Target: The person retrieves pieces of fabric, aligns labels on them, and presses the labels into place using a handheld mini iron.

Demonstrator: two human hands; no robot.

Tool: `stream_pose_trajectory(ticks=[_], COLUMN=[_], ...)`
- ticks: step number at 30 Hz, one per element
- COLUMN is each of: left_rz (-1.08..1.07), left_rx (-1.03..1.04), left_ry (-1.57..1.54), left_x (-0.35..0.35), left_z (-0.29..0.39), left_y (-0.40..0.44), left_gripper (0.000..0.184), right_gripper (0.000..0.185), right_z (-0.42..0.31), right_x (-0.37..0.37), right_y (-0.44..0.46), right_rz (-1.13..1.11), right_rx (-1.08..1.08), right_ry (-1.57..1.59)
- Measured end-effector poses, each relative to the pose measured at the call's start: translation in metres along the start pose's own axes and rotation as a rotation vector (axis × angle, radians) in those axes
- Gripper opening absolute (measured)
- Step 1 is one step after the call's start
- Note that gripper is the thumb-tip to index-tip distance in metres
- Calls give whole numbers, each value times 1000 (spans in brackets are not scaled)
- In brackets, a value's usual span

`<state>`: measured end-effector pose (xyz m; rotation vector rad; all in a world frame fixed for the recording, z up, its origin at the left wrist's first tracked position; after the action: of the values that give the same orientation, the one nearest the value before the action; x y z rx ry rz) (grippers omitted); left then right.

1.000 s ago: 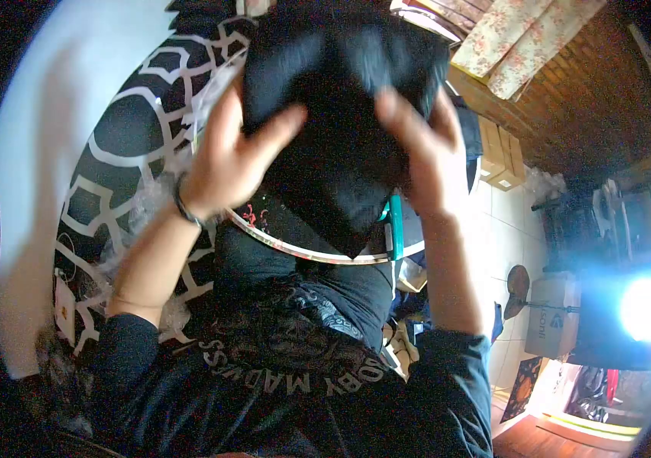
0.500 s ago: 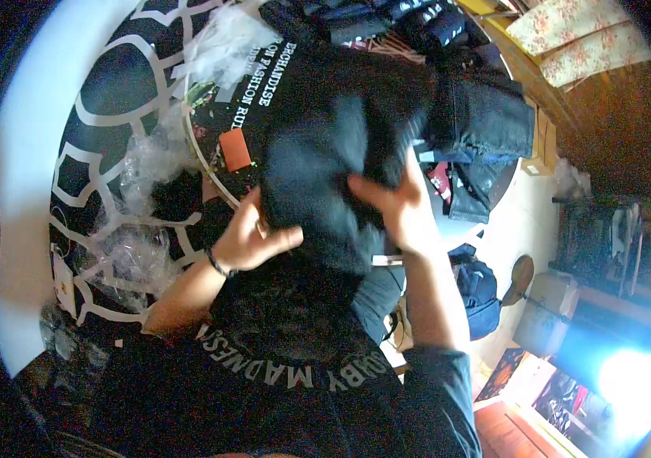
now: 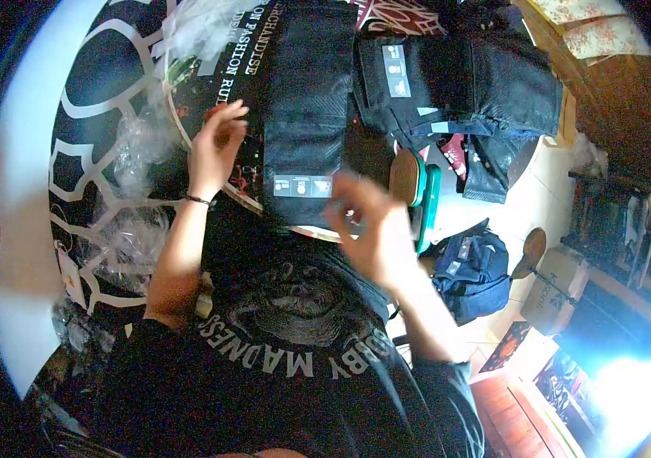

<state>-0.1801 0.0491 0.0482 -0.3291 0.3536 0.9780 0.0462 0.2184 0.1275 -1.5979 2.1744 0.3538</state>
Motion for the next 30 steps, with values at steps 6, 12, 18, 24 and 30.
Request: stream_pose_trajectory(ticks=[6, 12, 18, 24, 30], left_rz=[300, 261, 192, 129, -38], left_rx=[236, 88, -86, -547, -743], left_ry=[701, 532, 163, -596, -1045], left_x=[-31, -46, -48, -49, -9], left_z=[-17, -26, -35, -83, -98], left_y=[1, 16, -5, -88, -166], left_gripper=[47, 50, 30, 38, 28], right_gripper=[41, 47, 37, 36, 26], right_z=[55, 68, 77, 82, 86], right_x=[52, 48, 50, 63, 73], right_y=[-55, -46, -40, -44, -43], right_rz=[155, 201, 159, 172, 349], right_rx=[62, 101, 48, 203, 131], right_ry=[-505, -616, -538, -154, 689])
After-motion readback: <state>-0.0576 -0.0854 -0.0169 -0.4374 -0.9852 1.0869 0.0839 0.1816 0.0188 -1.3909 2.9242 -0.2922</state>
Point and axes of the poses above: each hand's wrist, its own y-axis towards the middle knuckle, its own x-axis out of the palm, z = x × y, the point moved 8 cm from there along y, towards the middle knuckle, and after that the axes turned 11 degrees about -x, right-handed, at the moved point
